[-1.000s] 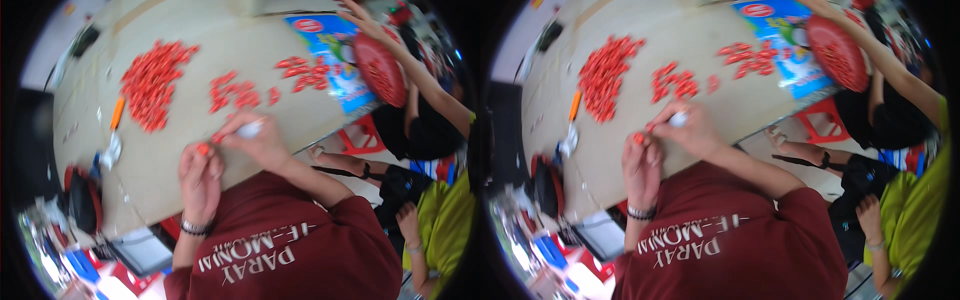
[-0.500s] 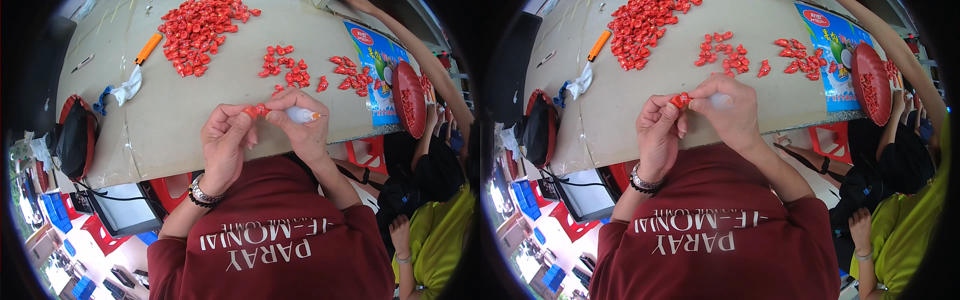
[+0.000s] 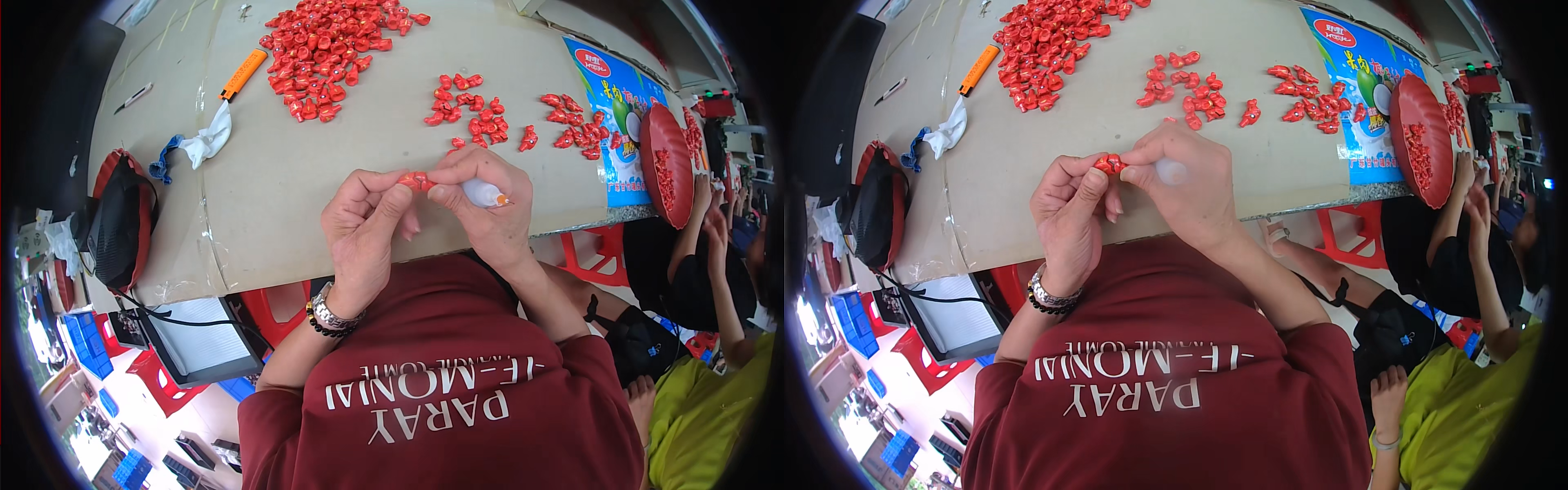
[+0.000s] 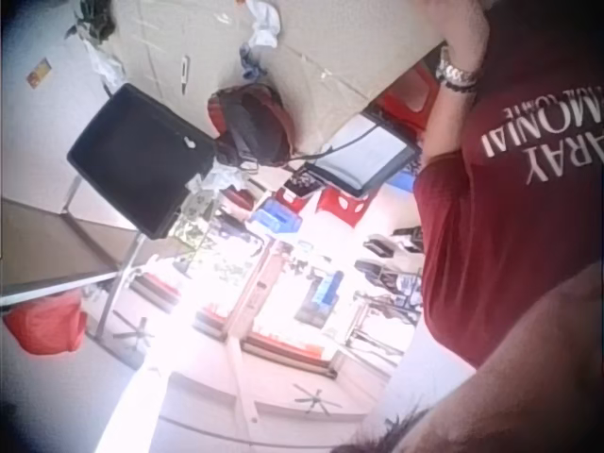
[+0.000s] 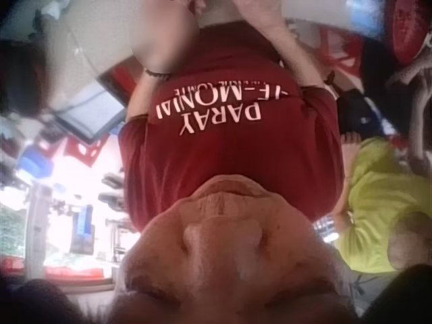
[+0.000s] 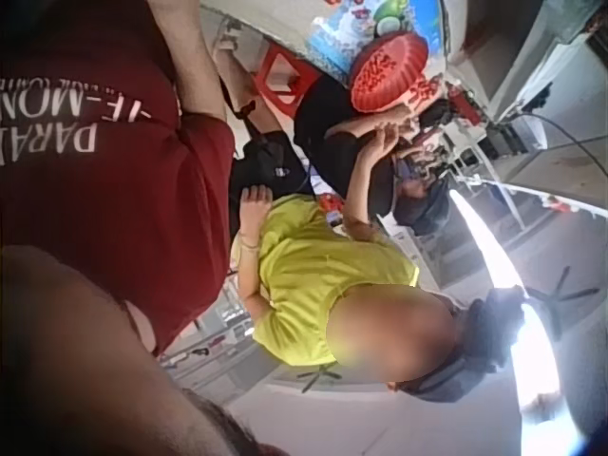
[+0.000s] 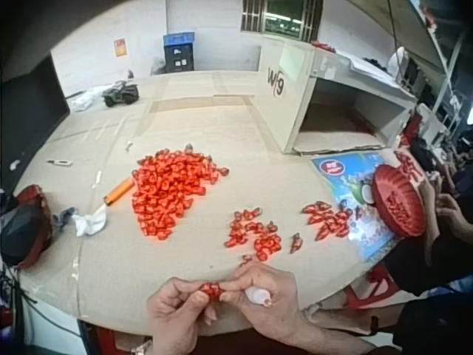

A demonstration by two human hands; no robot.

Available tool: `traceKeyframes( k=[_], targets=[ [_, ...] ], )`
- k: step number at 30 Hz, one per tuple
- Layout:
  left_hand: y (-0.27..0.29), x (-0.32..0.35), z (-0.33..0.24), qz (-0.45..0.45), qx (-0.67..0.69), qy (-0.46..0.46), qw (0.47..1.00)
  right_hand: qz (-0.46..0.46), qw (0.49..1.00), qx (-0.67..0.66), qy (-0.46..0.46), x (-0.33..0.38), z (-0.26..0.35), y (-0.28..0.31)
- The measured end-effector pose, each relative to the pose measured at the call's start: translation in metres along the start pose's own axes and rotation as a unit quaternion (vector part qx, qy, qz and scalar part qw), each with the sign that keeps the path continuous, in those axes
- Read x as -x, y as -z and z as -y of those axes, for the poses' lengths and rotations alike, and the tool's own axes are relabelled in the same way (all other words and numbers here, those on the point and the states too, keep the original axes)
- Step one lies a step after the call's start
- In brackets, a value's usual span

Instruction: The person sits at a table and repeatedly picks up small red candy wrappers. Using a small white squeeze bottle, they apply a liquid substance into the opening of each wrapper. After filling, the person places the candy into a pile on the table.

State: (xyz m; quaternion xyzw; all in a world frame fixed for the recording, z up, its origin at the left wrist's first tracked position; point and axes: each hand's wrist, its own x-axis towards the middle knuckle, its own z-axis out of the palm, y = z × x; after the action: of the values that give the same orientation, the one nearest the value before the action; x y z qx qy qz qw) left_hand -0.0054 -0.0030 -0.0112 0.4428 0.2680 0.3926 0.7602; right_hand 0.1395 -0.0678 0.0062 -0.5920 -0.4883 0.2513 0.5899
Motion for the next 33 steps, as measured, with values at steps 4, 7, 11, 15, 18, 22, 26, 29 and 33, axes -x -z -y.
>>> traceKeyframes(
  k=[4, 7, 11, 15, 18, 22, 26, 29, 33],
  targets=[
    [-0.001, 0.001, -0.001, -0.007, -0.012, -0.007, 1.000, 0.010, 1.000, 0.018, 0.001, 0.001, 0.001, 0.001],
    [0.000, 0.000, 0.000, -0.002, -0.014, -0.005, 1.000, 0.008, 1.000, 0.012, -0.010, 0.002, 0.001, -0.001],
    [0.003, 0.001, 0.000, 0.004, -0.033, 0.007, 0.999, 0.006, 1.000, 0.023, 0.001, 0.005, -0.001, -0.002],
    [0.004, 0.002, 0.001, 0.009, -0.036, 0.000, 0.999, 0.016, 1.000, 0.012, 0.021, 0.007, -0.004, -0.003],
    [0.005, 0.001, 0.001, 0.020, -0.034, 0.000, 0.999, 0.019, 0.998, 0.019, 0.051, 0.007, -0.007, -0.003],
    [0.007, 0.001, 0.002, 0.028, -0.042, -0.002, 0.999, 0.018, 0.997, 0.022, 0.071, 0.008, -0.007, -0.003],
    [0.009, 0.000, 0.002, 0.035, -0.048, -0.002, 0.998, 0.011, 0.995, 0.025, 0.093, 0.008, -0.009, -0.005],
    [0.008, 0.000, 0.001, 0.036, -0.051, 0.002, 0.998, 0.008, 0.995, 0.019, 0.102, 0.009, -0.013, -0.006],
    [0.007, 0.001, 0.001, 0.030, -0.080, 0.015, 0.996, -0.005, 0.995, 0.011, 0.103, 0.011, -0.015, -0.005]
  ],
)
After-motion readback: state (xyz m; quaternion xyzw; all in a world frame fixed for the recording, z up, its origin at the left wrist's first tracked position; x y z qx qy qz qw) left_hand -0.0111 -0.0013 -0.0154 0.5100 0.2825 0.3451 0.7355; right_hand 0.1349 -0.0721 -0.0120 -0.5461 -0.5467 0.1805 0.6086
